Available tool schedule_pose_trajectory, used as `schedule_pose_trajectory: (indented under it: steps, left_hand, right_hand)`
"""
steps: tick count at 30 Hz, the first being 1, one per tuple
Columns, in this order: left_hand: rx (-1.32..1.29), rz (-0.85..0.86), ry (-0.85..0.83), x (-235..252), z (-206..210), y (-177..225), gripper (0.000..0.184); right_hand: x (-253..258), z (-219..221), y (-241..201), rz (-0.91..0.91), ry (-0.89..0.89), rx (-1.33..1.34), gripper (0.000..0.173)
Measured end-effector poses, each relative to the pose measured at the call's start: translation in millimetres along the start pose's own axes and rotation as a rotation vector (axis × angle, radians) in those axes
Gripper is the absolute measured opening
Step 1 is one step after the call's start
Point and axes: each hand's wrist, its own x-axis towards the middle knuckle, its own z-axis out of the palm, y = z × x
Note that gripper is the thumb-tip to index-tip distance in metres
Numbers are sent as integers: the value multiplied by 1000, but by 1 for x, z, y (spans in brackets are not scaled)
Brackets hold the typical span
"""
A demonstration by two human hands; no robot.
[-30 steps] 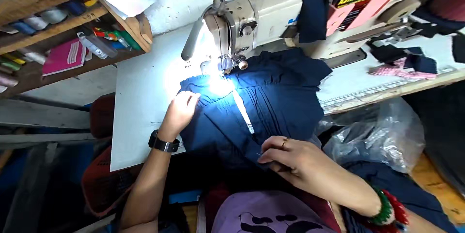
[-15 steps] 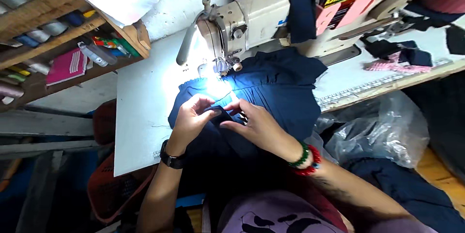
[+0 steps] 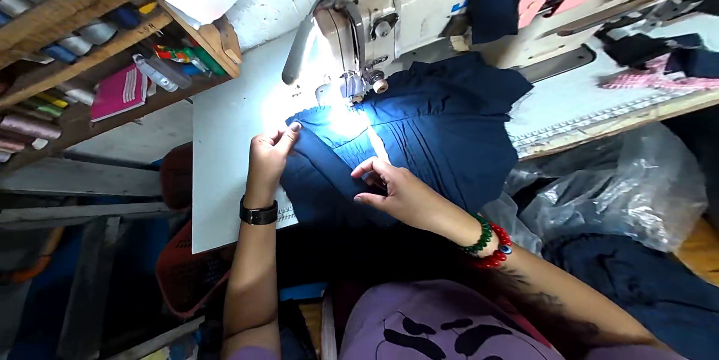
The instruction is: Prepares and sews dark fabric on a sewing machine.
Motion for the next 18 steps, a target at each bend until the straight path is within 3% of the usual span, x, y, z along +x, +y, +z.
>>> schedule_pose_trajectory:
  steps: [4,10,14,18]
  left_hand:
    - [-46,-82,-76,16,-19,-15,11]
    - [94,-126,3,23,-24,-36,16]
    - [56,-155,-152,18,-37,-33,19]
    - [90,-147,-81,16,-40,-39,14]
  right_hand:
    - [-13,-13,6,76,-60,162,28]
    - [-26,-29,12,165,-42,266,24]
    - [-28,-32,15,157,16,208,28]
    - [-31,-32,17,154,10,192,32]
